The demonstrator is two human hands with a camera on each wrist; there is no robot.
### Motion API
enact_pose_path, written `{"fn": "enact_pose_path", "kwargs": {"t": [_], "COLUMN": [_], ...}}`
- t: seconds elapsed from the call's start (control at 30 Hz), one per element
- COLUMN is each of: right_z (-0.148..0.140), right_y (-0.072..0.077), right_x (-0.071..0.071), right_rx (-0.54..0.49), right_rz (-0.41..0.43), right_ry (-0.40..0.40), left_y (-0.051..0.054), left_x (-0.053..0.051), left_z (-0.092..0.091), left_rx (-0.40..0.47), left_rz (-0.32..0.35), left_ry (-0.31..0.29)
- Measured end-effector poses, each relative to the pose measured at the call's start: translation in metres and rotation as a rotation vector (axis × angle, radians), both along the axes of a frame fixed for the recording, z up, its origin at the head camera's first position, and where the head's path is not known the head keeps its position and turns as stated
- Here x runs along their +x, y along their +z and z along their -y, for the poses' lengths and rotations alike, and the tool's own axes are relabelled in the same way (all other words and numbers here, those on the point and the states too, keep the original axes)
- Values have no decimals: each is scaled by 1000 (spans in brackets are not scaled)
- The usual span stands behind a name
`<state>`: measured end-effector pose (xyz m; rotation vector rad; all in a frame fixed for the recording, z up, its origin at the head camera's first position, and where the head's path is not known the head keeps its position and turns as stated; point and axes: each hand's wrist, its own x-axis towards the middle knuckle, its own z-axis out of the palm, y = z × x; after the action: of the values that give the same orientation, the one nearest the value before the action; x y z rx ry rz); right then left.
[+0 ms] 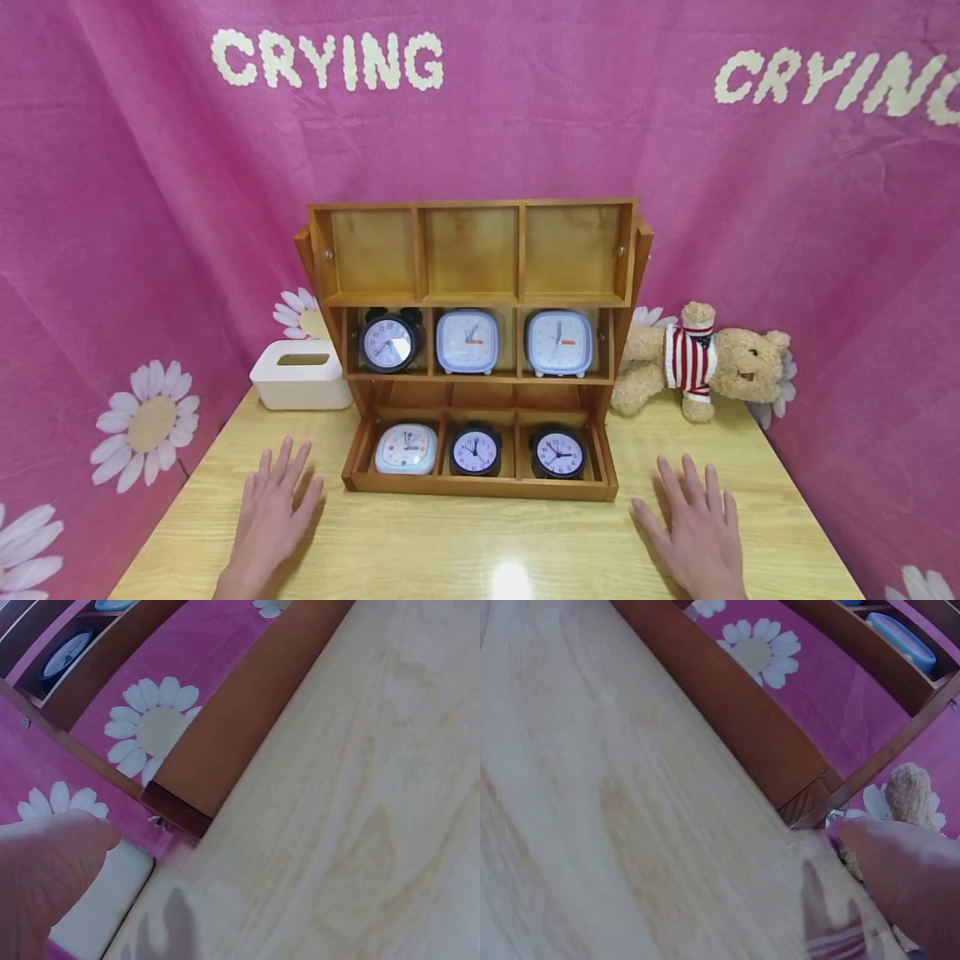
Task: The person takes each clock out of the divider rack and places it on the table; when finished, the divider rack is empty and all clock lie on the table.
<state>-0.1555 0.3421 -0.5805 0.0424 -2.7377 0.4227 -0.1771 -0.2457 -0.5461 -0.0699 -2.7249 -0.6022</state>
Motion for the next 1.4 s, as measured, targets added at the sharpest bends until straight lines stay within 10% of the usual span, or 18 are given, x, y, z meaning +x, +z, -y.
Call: {"fn": "enact_pose_path", "kwargs": {"t": [0.27, 0.73, 1.03, 1.4], "right_z": [9, 87, 120, 131], "right_y": [25, 118, 143, 149], "right_x": [-7, -78, -123, -133], "right_rx": [-30, -383, -425, -426], "right_rz": [-104, -650, -482, -406], "right_ry": [32, 363, 302, 228], "left_y": [8, -11, -30, -35], "left_x": [-10, -37, -42, -38], "left_z": [-7, -52, -65, -61], "left_rx": [81, 452, 678, 779], "left_rz": [-11, 36, 79, 82], "left_ry": [-35, -166, -143, -130]}}
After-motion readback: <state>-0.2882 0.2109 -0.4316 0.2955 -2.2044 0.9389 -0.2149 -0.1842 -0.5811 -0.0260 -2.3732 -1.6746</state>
